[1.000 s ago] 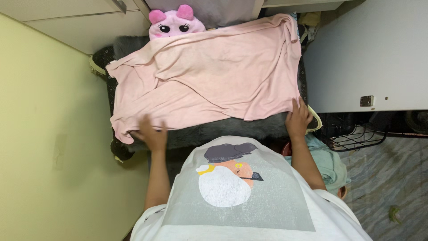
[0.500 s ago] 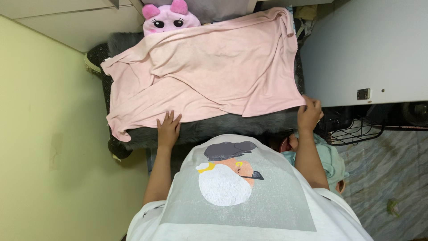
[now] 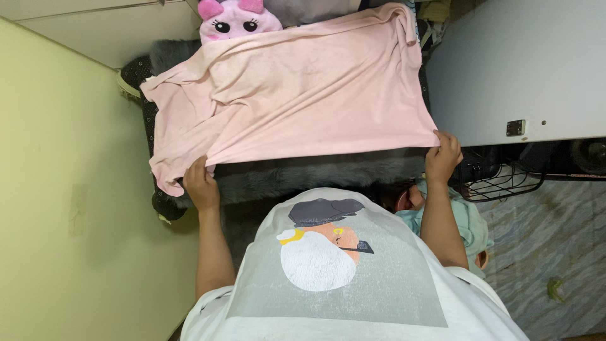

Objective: The person folds a pink plush blanket with a cartoon face and then a pink patterned blanket on a dark grey surface. The person smooths and aligns the edges before folding each item into a compact rectangle and placing it with other folded items.

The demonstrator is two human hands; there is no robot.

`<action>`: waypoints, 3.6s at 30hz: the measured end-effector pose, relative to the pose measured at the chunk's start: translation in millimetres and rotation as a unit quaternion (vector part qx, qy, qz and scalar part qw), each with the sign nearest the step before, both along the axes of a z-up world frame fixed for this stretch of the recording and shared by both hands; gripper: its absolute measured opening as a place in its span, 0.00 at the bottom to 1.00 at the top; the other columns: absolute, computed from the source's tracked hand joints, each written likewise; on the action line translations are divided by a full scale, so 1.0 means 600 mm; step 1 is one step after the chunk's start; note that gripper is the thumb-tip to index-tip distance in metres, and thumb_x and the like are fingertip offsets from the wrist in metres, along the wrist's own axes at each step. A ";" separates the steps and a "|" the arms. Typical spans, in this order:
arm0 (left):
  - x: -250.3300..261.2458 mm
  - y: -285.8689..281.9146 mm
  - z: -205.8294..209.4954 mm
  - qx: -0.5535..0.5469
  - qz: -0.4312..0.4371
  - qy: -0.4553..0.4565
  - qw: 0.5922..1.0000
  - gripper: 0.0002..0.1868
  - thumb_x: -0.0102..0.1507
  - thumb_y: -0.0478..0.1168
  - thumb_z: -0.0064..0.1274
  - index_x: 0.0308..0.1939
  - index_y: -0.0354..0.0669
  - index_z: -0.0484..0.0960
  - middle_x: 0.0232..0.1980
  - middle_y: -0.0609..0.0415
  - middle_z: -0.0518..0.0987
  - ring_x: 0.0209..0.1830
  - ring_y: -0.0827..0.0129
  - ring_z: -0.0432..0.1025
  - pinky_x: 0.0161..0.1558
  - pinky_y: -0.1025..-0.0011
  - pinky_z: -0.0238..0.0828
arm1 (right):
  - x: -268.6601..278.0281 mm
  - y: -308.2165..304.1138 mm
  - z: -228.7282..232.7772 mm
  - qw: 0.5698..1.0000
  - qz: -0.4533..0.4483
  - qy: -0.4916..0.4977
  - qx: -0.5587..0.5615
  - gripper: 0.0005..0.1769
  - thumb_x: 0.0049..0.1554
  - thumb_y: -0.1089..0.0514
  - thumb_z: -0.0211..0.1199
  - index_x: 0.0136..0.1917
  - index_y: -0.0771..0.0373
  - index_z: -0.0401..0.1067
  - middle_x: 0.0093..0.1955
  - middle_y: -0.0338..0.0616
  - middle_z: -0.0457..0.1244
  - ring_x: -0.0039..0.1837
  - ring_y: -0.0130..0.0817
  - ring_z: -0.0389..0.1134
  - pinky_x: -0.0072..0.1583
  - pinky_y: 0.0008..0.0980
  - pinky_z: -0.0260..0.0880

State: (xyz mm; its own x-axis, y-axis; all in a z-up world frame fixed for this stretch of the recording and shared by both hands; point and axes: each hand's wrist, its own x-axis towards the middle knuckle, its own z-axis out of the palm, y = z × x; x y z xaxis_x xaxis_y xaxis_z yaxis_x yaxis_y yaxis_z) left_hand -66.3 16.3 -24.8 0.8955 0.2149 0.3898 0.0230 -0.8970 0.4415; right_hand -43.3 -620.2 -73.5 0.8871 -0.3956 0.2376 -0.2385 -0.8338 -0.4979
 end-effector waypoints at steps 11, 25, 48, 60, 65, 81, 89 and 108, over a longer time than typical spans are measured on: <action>-0.098 0.011 -0.046 0.070 0.010 0.077 0.995 0.14 0.66 0.31 0.51 0.55 0.47 0.81 0.56 0.54 0.81 0.59 0.58 0.73 0.68 0.51 0.60 | -0.059 -0.016 -0.021 0.998 0.017 0.046 -0.035 0.22 0.57 0.70 0.58 0.62 0.52 0.78 0.64 0.40 0.66 0.69 0.43 0.61 0.71 0.49 0.49; -0.132 0.029 -0.055 0.076 0.105 0.031 0.991 0.14 0.65 0.28 0.50 0.54 0.44 0.79 0.66 0.48 0.73 0.69 0.49 0.64 0.67 0.48 0.56 | -0.104 0.000 -0.029 0.992 0.079 0.068 -0.071 0.23 0.57 0.69 0.57 0.62 0.53 0.77 0.63 0.39 0.65 0.70 0.40 0.61 0.74 0.49 0.49; 0.057 -0.265 -0.108 0.063 -0.268 0.174 0.946 0.31 0.69 0.50 0.46 0.76 0.48 0.63 0.82 0.41 0.55 0.83 0.51 0.47 0.77 0.37 0.32 | 0.017 0.226 -0.018 0.941 0.267 0.146 -0.146 0.24 0.61 0.45 0.56 0.66 0.55 0.67 0.78 0.45 0.52 0.82 0.38 0.46 0.75 0.70 0.34; 0.054 -0.285 -0.126 0.109 -0.298 0.245 0.916 0.39 0.69 0.63 0.40 0.81 0.59 0.51 0.85 0.46 0.44 0.85 0.56 0.37 0.76 0.39 0.24 | 0.001 0.177 -0.021 0.970 0.179 0.161 -0.019 0.21 0.65 0.43 0.58 0.66 0.54 0.70 0.80 0.49 0.51 0.80 0.49 0.50 0.74 0.58 0.48; 0.059 -0.287 -0.127 0.110 -0.299 0.253 0.913 0.40 0.69 0.63 0.40 0.81 0.59 0.50 0.85 0.46 0.44 0.84 0.56 0.37 0.76 0.39 0.23 | 0.010 0.148 -0.030 0.986 0.135 0.087 0.036 0.25 0.67 0.47 0.64 0.70 0.63 0.68 0.71 0.46 0.61 0.70 0.49 0.66 0.68 0.48 0.63; 0.057 -0.287 -0.138 0.117 -0.290 0.243 0.918 0.40 0.68 0.64 0.40 0.81 0.61 0.51 0.85 0.49 0.44 0.85 0.58 0.38 0.76 0.41 0.23 | 0.076 0.080 -0.098 0.930 -0.045 0.071 0.359 0.16 0.57 0.61 0.66 0.55 0.63 0.64 0.51 0.46 0.59 0.46 0.34 0.62 0.48 0.32 0.64; 0.062 -0.289 -0.085 0.098 -0.301 0.283 0.905 0.57 0.54 0.76 0.52 0.80 0.60 0.50 0.84 0.48 0.42 0.84 0.58 0.35 0.77 0.41 0.21 | 0.025 -0.020 -0.079 0.928 -0.094 -0.078 0.353 0.21 0.57 0.66 0.66 0.58 0.64 0.60 0.49 0.41 0.62 0.49 0.30 0.64 0.50 0.31 0.65; 0.054 -0.276 -0.107 0.118 -0.327 0.227 0.910 0.55 0.56 0.70 0.56 0.81 0.58 0.52 0.84 0.44 0.45 0.84 0.53 0.36 0.76 0.38 0.24 | 0.033 0.177 -0.004 0.968 0.157 0.191 -0.041 0.44 0.63 0.32 0.49 0.83 0.54 0.48 0.86 0.53 0.35 0.86 0.53 0.32 0.76 0.70 0.25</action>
